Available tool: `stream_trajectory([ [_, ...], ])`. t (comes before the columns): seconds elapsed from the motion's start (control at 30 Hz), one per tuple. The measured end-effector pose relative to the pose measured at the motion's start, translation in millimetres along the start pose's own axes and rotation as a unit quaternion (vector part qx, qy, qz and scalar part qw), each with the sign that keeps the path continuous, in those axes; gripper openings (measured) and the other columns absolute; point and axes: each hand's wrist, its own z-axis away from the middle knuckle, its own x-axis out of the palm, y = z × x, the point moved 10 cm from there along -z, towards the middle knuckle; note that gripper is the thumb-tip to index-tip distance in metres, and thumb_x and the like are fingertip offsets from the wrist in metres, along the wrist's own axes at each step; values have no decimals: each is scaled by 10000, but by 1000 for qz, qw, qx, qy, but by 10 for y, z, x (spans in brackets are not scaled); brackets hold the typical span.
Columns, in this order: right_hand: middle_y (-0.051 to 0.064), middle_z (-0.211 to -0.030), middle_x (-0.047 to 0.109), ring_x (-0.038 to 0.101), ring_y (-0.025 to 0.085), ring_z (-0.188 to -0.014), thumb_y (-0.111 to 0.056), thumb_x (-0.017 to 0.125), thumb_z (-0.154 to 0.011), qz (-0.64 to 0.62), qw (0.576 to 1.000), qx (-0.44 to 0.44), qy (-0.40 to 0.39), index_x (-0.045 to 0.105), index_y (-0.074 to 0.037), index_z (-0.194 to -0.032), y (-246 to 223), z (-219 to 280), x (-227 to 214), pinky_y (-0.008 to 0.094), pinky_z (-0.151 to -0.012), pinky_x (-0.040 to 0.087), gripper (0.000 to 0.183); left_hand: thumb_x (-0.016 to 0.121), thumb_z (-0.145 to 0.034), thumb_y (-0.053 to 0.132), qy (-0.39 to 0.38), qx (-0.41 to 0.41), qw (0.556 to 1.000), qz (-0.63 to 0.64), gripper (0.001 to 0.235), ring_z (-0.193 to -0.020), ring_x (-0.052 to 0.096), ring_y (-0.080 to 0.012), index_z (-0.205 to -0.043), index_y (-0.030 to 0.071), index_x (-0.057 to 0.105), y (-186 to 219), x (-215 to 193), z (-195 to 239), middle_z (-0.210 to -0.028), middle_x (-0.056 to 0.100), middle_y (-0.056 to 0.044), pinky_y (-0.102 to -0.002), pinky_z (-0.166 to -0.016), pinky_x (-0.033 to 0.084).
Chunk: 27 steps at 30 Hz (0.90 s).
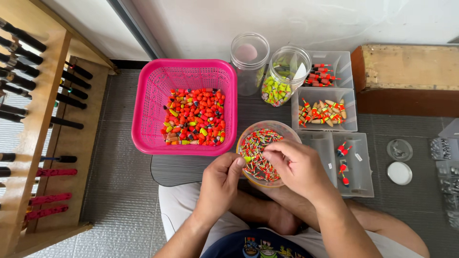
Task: The person sits on the floor and assembles small fishing lures by hand. They pick up a lure body from a pink basket, attach a small hook, and place the completed lure into a clear plastic container. The person repeats this process multiple times.
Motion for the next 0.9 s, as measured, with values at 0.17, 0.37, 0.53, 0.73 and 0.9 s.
stream_trajectory([
  [0.17,-3,-768,680,628,97,-688,-267,496,-947,-91,982,146,-75,650,-89,-878,113,85,231,244,-634,498,246,526,-963,201,-8,31,999,0,198,-666,522,-141,-823,86,607,78,3,53,-715,578,-9,-297,-640,438],
  [0.37,7,-620,515,457,91,-553,-265,483,-974,-241,942,209,-105,568,-77,-746,204,359,517,234,-493,387,308,550,-947,166,-21,79,997,0,136,-733,586,-177,-904,70,637,268,25,159,-794,622,-52,-296,-691,465],
  [0.53,3,-594,526,477,92,-574,-226,469,-980,-222,957,156,-97,529,-95,-664,37,381,447,250,-555,385,348,531,-961,168,-56,121,991,-2,154,-776,595,-196,-903,73,638,427,101,211,-818,631,-48,-300,-733,467],
  [0.73,51,-639,614,524,101,-516,-318,446,-978,-288,926,245,-5,646,-61,-854,299,594,375,214,-443,368,348,523,-966,210,-25,67,997,21,234,-691,577,-154,-851,66,667,252,109,301,-751,642,-38,-297,-658,449],
  [0.9,26,-737,664,603,71,-685,-144,606,-909,-224,962,155,16,660,-32,-870,-6,550,279,214,-631,507,131,456,-1007,310,-51,4,995,86,420,-575,408,-87,-626,134,477,89,241,373,-571,453,35,-282,-538,342],
])
